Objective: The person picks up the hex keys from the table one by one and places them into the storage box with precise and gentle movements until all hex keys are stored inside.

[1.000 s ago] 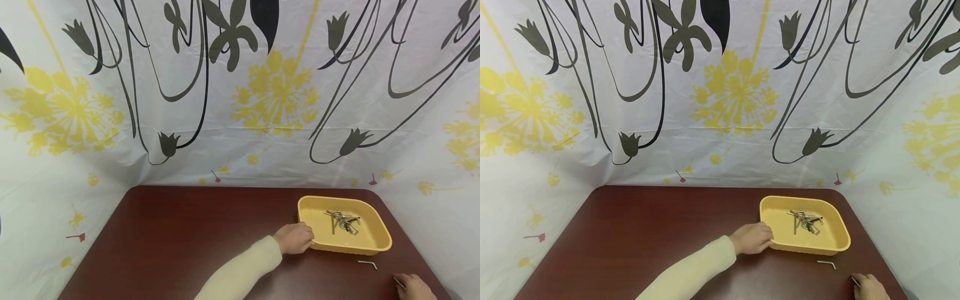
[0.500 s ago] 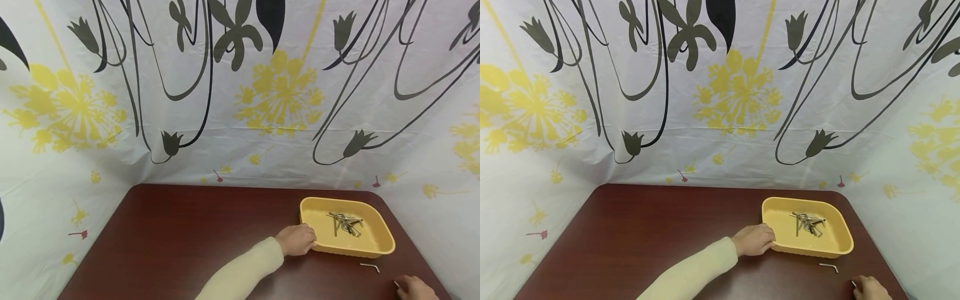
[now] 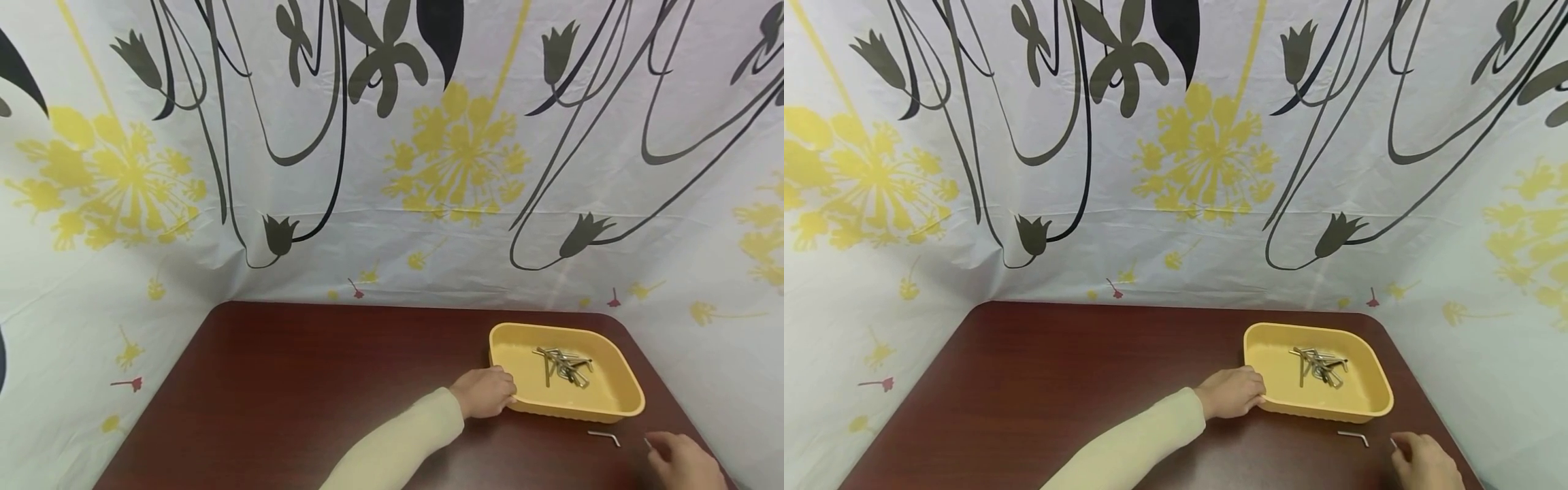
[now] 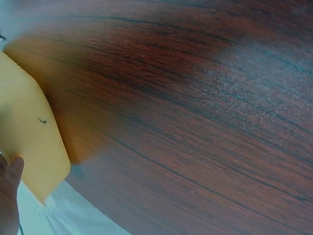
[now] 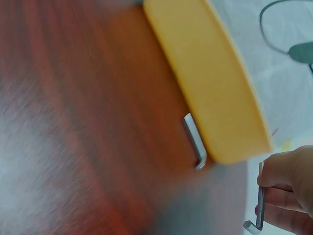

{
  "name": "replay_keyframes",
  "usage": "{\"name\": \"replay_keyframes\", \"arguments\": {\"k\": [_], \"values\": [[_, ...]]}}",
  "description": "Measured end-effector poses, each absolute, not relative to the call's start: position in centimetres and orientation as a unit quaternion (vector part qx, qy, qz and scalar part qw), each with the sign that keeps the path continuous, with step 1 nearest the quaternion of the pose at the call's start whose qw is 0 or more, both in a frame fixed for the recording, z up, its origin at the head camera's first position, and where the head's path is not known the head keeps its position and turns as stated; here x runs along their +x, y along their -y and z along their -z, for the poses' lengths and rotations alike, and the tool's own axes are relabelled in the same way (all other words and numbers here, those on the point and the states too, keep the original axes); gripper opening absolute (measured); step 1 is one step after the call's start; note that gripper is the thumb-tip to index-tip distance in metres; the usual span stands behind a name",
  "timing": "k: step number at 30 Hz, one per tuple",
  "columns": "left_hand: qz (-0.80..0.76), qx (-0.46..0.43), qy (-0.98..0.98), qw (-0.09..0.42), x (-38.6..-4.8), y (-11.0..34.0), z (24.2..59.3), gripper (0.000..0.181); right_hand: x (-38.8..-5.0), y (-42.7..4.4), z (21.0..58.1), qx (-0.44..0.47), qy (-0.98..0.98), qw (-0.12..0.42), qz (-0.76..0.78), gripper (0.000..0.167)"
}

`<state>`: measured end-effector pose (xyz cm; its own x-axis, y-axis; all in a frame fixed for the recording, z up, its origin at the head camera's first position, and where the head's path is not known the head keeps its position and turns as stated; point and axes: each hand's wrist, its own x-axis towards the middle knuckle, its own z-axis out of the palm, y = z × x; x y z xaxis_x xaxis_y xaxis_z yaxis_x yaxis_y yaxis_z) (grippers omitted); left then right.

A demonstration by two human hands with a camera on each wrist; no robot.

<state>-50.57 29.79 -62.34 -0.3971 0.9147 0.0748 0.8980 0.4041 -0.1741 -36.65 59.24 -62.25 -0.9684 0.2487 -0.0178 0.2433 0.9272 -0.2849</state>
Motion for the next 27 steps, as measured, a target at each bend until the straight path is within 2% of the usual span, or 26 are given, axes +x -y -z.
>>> {"name": "replay_keyframes", "arguments": {"k": [7, 10, 18, 27], "values": [[-0.035, -0.527, 0.847, 0.064, -50.5, -29.8, 62.1, 0.017, -37.1, -57.6, 60.1, -0.074, 0.974, 0.158, -0.148, 0.015], [-0.021, -0.520, 0.852, 0.050, -50.4, -29.8, 62.1, 0.016, -37.3, -57.1, 59.6, -0.065, 0.968, 0.190, -0.148, 0.014], [-0.018, -0.519, 0.853, 0.050, -50.2, -29.9, 62.4, 0.017, -38.4, -56.0, 58.6, -0.068, 0.964, 0.207, -0.155, 0.014], [-0.024, -0.523, 0.850, 0.055, -50.3, -29.9, 62.4, 0.019, -40.7, -54.9, 57.2, -0.048, 0.964, 0.202, -0.168, 0.012]]}}
